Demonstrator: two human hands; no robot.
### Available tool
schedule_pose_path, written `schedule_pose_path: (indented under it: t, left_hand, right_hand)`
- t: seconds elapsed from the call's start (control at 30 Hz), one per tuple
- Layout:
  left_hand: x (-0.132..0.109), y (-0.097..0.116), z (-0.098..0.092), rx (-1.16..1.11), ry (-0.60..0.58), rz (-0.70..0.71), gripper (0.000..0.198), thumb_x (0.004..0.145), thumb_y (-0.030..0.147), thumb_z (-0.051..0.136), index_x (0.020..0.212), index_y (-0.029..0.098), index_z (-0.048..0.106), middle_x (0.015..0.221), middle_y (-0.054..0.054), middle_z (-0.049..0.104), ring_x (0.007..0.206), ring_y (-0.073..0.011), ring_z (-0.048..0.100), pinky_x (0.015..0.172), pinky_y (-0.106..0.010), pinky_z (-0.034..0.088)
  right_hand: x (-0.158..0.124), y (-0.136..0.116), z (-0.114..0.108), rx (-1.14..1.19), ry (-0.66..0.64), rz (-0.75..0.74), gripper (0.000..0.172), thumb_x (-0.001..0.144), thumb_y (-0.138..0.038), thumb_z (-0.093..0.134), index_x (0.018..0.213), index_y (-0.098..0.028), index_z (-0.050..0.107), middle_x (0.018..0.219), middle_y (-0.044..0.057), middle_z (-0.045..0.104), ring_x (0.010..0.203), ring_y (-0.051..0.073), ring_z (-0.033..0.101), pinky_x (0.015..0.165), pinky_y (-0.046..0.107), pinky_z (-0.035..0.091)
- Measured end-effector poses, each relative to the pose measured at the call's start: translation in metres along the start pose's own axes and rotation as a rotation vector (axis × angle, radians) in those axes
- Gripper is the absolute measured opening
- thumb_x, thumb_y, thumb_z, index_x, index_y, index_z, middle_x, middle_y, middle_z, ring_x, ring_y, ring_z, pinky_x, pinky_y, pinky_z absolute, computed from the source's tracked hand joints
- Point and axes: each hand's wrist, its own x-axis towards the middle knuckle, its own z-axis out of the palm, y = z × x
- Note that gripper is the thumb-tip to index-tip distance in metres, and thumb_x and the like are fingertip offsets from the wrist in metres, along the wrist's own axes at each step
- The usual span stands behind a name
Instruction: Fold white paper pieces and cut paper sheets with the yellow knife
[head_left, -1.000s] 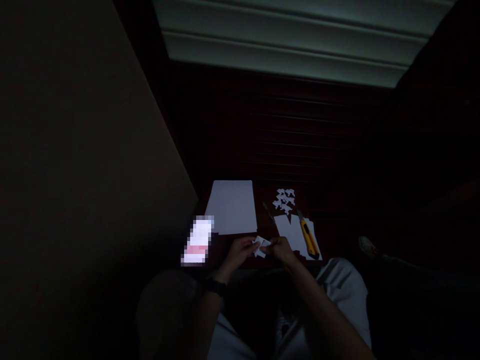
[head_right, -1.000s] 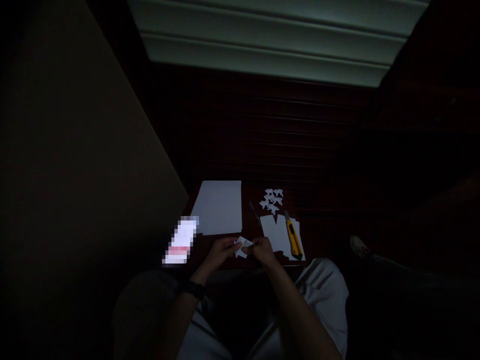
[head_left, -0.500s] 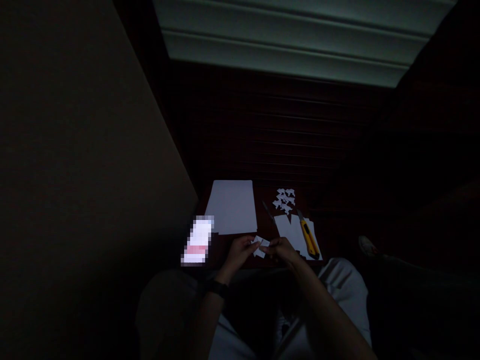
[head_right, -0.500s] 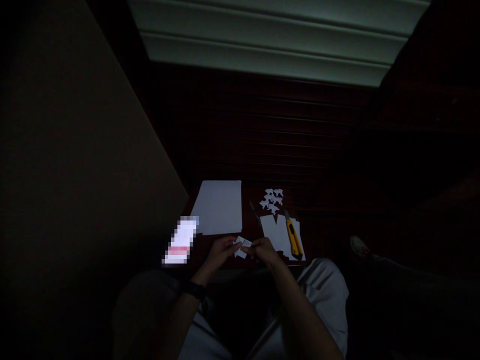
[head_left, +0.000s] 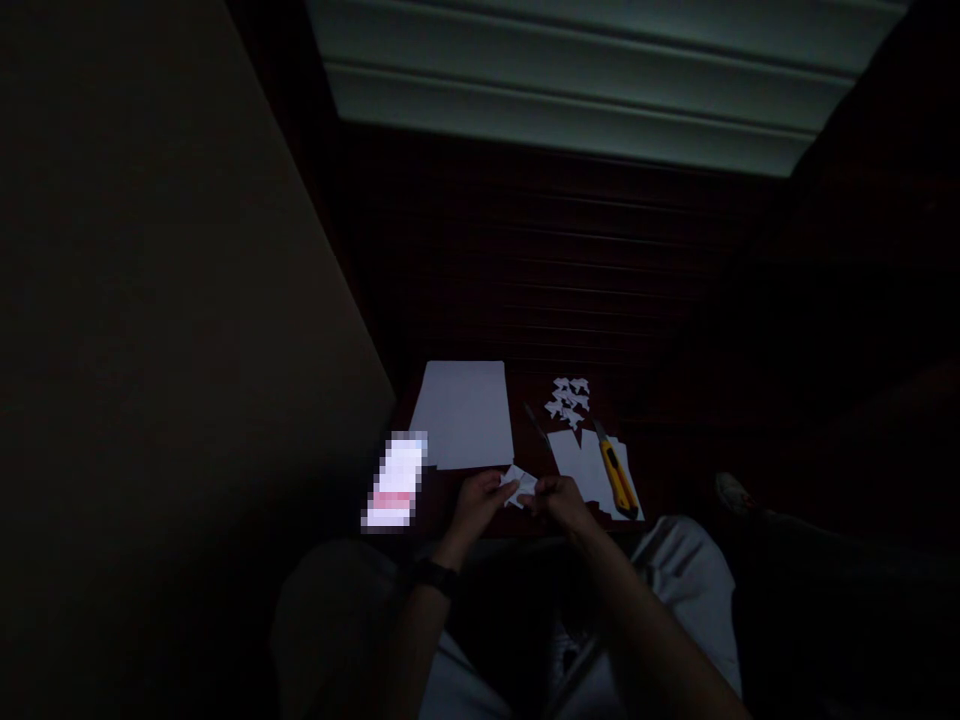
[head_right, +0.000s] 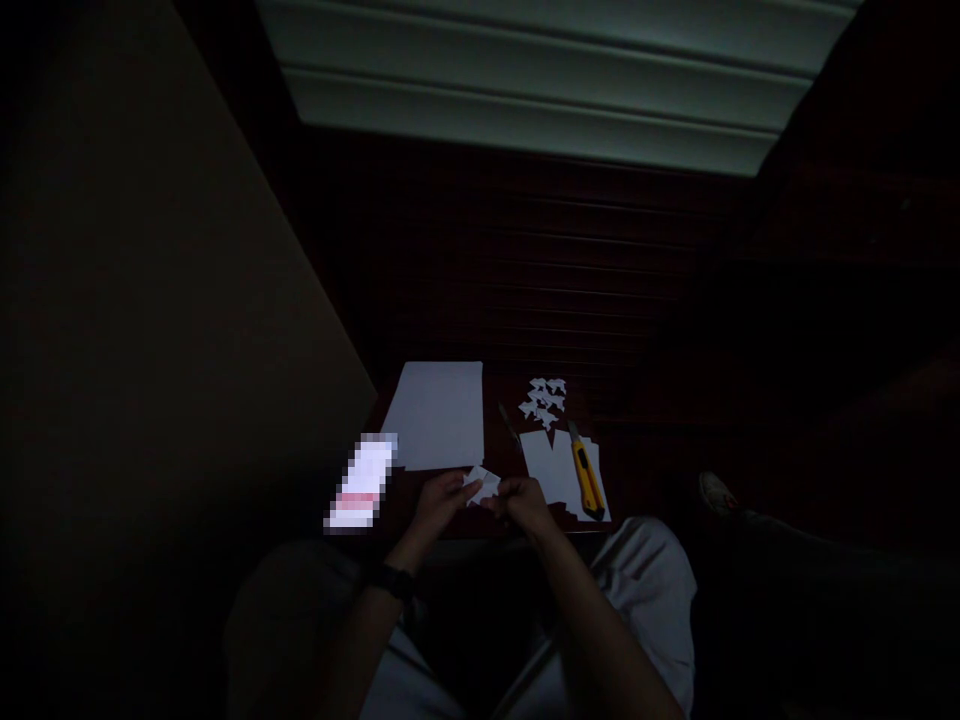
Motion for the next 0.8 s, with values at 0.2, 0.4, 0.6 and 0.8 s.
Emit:
schedule_pose_path:
  t: [0.2, 0.4, 0.6, 0.8]
  left_hand:
    - [0.004, -0.011, -0.002, -0.021, 0.059, 0.022, 0.031, 0.068, 0.038, 0.065, 0.084, 0.011, 0.064, 0.079, -0.008, 0.068, 0.068, -0.0174, 0.062, 0.057, -0.024, 0.045]
    - [0.002, -0.008, -0.002, -0.005, -0.002, 0.050, 0.029, 0.069, 0.036, 0.064, 0.084, 0.011, 0.064, 0.079, -0.008, 0.068, 0.069, -0.0172, 0.062, 0.058, -0.024, 0.045]
    - [0.002, -0.004, 0.002, -0.023, -0.009, 0.063, 0.028, 0.066, 0.032, 0.068, 0.085, 0.011, 0.065, 0.081, -0.008, 0.068, 0.072, -0.0177, 0.062, 0.064, -0.025, 0.046]
    - [0.001, -0.006, -0.001, -0.067, 0.003, 0.052, 0.030, 0.064, 0.030, 0.069, 0.087, 0.011, 0.063, 0.080, -0.007, 0.067, 0.071, -0.0174, 0.061, 0.064, -0.026, 0.046]
  right_hand:
    - [-0.006, -0.004, -0.002, 0.050, -0.041, -0.041, 0.032, 0.050, -0.035, 0.075, 0.068, -0.017, 0.055, 0.056, -0.002, 0.059, 0.042, 0.010, 0.049, 0.034, 0.018, 0.032]
    - [0.001, -0.001, 0.005, 0.030, 0.107, -0.015, 0.029, 0.049, -0.036, 0.074, 0.052, -0.015, 0.053, 0.039, -0.004, 0.049, 0.034, 0.006, 0.038, 0.034, 0.018, 0.024]
    - [0.001, 0.005, 0.007, 0.031, 0.103, -0.065, 0.027, 0.053, -0.036, 0.072, 0.052, -0.015, 0.055, 0.039, -0.004, 0.049, 0.034, 0.007, 0.037, 0.035, 0.019, 0.024]
    - [-0.007, -0.014, -0.012, 0.031, 0.055, -0.303, 0.039, 0.061, -0.029, 0.068, 0.098, -0.020, 0.061, 0.088, 0.005, 0.066, 0.070, 0.016, 0.061, 0.059, 0.026, 0.047]
